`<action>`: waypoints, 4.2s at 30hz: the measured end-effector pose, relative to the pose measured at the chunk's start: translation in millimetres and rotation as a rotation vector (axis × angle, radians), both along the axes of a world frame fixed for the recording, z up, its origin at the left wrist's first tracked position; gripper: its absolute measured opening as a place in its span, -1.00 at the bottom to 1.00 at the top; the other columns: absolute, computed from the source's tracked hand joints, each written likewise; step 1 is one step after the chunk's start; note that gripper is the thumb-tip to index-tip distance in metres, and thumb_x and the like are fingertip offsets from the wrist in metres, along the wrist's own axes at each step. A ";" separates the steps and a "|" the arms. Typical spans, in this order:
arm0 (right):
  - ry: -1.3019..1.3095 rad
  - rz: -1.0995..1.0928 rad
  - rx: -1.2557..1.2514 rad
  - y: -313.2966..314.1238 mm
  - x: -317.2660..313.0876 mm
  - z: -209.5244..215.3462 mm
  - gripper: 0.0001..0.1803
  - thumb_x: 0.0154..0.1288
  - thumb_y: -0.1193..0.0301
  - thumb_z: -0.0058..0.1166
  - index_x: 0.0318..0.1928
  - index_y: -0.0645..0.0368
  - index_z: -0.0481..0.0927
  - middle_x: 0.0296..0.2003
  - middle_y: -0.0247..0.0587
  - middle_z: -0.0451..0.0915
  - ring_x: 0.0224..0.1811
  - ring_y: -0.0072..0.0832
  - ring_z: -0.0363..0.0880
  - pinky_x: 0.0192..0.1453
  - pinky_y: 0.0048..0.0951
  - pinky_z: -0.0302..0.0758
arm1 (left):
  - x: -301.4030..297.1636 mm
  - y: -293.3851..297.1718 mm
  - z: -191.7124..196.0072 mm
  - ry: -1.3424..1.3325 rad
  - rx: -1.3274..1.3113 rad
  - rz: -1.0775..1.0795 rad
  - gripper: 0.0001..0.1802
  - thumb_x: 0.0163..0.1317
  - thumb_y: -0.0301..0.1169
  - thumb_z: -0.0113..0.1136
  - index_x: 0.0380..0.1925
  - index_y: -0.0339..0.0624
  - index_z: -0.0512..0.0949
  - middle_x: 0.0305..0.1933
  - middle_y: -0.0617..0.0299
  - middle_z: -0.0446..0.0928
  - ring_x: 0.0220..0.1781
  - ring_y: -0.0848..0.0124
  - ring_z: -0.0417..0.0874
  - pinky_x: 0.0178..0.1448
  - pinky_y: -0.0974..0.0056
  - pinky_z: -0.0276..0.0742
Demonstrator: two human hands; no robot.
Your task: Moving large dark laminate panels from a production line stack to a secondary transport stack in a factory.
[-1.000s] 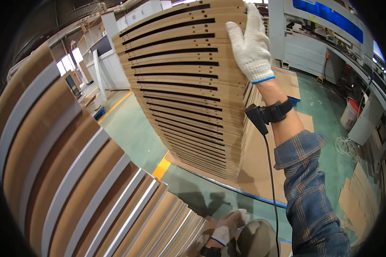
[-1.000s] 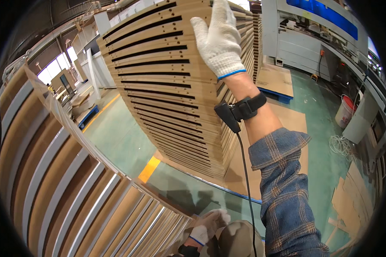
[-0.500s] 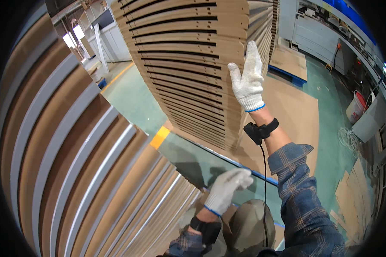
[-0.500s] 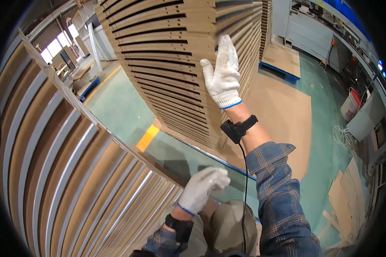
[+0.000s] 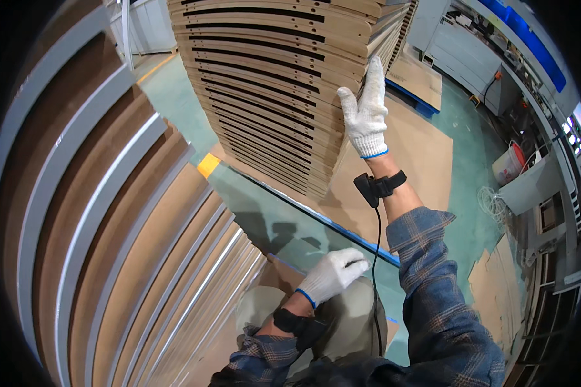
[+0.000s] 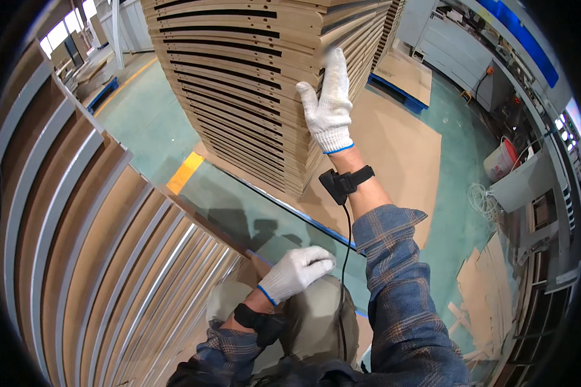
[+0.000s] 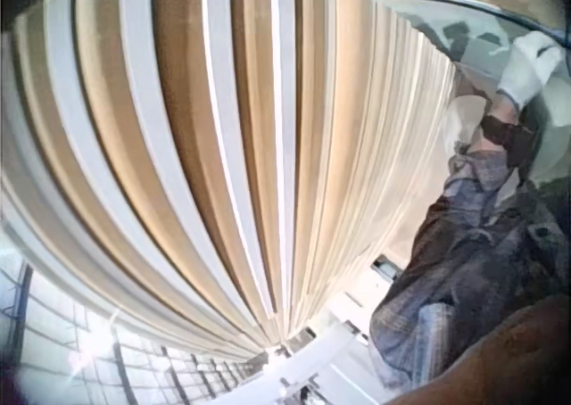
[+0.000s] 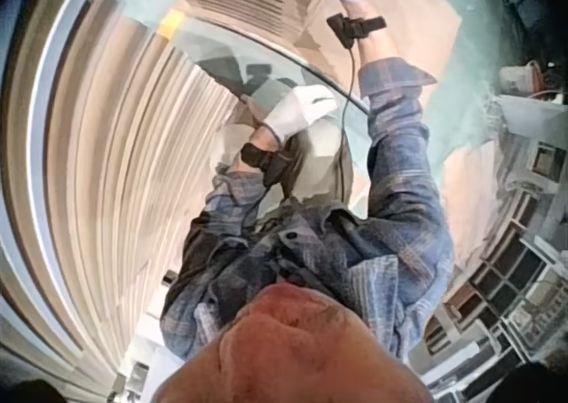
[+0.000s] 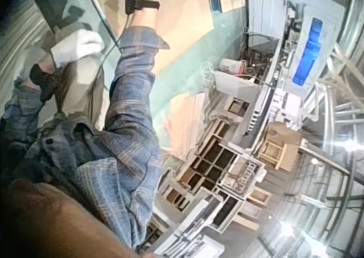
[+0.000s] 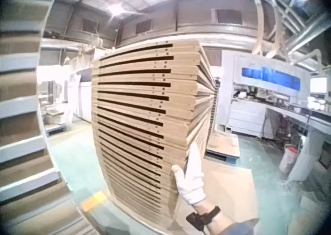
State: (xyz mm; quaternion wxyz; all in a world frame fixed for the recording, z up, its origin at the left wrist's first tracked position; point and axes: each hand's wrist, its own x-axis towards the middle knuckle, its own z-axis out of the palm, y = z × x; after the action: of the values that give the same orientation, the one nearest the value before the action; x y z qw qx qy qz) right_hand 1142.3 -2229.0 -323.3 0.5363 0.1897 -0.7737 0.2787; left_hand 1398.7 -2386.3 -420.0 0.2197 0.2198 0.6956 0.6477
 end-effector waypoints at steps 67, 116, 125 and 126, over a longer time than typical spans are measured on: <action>-1.502 -0.045 0.413 -24.5 45.7 -359.1 -0.22 0.34 0.14 0.29 0.47 0.19 0.37 0.26 0.38 0.61 0.29 0.23 0.63 0.39 0.06 0.58 | 76.8 -38.6 62.4 0.506 -0.481 -0.163 -0.63 0.33 -0.12 0.42 -0.15 -0.22 0.68 -0.08 0.02 0.64 0.03 0.07 0.71 0.10 -0.01 0.67; -1.207 0.035 0.367 -55.9 56.3 -285.1 -0.11 0.45 0.23 0.09 0.68 0.16 0.07 0.21 0.44 0.60 0.18 0.23 0.67 0.33 0.06 0.59 | 78.4 -42.1 53.6 0.546 -0.439 -0.123 -0.65 0.32 -0.16 0.40 -0.07 -0.17 0.66 -0.07 0.09 0.62 0.05 0.06 0.69 0.15 -0.03 0.61; -1.067 0.091 0.369 -47.8 59.6 -268.0 -0.09 0.43 0.26 0.07 0.68 0.20 0.02 0.19 0.49 0.61 0.13 0.28 0.68 0.27 0.10 0.62 | 80.4 -40.1 51.5 0.583 -0.378 -0.085 -0.70 0.30 -0.22 0.41 -0.13 -0.19 0.67 -0.13 0.09 0.63 -0.01 0.04 0.70 0.11 -0.02 0.64; -1.081 0.072 0.375 -47.5 59.0 -265.1 -0.09 0.43 0.26 0.07 0.68 0.20 0.02 0.20 0.49 0.60 0.13 0.28 0.68 0.27 0.10 0.62 | 80.1 -40.0 51.7 0.589 -0.380 -0.088 -0.70 0.30 -0.22 0.41 -0.13 -0.19 0.67 -0.13 0.09 0.63 -0.01 0.04 0.70 0.11 -0.02 0.64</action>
State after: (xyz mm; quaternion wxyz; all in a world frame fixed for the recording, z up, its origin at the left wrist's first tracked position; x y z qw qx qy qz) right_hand 1201.3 -2276.5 -588.3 0.0118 0.1385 -0.9673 0.2122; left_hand 1478.8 -2426.3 -368.3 0.0744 0.3820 0.8272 0.4053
